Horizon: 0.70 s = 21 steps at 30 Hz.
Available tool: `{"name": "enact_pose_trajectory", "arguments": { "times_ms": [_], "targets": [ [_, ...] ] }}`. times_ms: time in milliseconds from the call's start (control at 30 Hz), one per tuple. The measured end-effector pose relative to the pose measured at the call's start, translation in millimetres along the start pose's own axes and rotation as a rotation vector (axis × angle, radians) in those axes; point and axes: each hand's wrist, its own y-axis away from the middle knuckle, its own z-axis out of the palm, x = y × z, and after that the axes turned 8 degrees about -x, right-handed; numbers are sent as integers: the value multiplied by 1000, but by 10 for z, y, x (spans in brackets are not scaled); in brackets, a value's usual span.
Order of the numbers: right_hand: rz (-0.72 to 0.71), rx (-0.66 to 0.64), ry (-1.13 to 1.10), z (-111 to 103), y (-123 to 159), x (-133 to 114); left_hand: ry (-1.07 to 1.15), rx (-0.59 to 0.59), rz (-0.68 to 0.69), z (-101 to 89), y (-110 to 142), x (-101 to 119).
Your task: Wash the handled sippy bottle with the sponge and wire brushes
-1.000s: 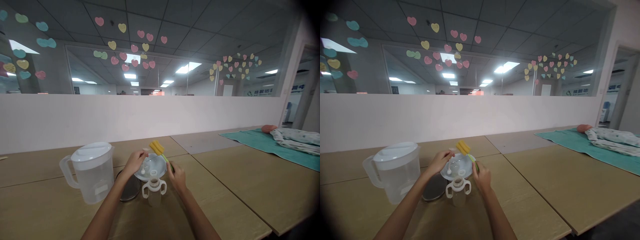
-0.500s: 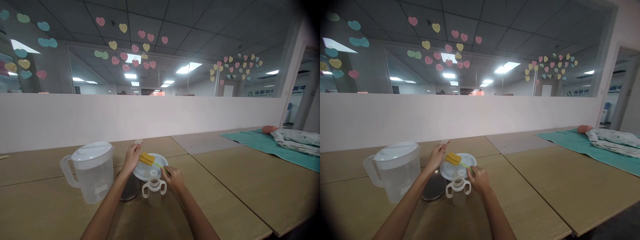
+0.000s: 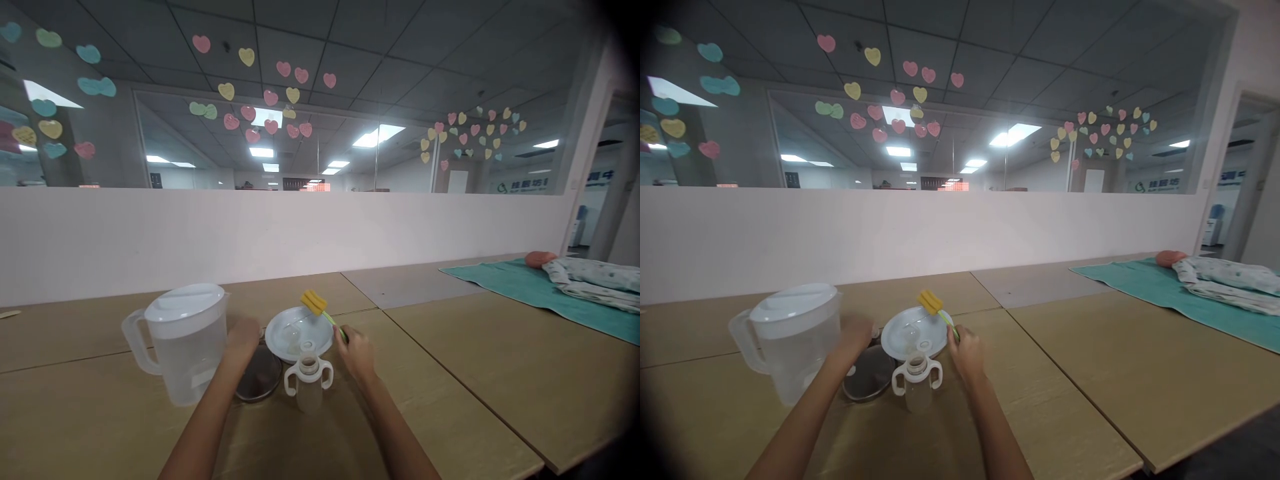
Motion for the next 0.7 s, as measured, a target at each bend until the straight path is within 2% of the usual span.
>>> {"name": "enact_pose_trajectory", "arguments": {
  "times_ms": [100, 167, 267, 367, 500, 600, 700],
  "targets": [
    [50, -65, 25, -11, -2, 2, -33, -103, -33, 119, -8, -25],
    [97, -113, 44, -33, -11, 1, -43, -126, -36, 137, 4, -27],
    [161, -175, 60, -68, -22, -3, -42, -89, -21, 88, 14, 14],
    [192, -210, 65, -83, -23, -10, -1, -18, 58, 67, -4, 136],
    [178, -236, 57, -85, -15, -17, 97, -2, 189, 245, -40, 319],
    [181, -231, 46, -85, -11, -17, 171, 9, 215, 408, -58, 368],
    [181, -210, 38, -75, -6, -8, 261, 59, 223, 437, -77, 361]
  ]
}}
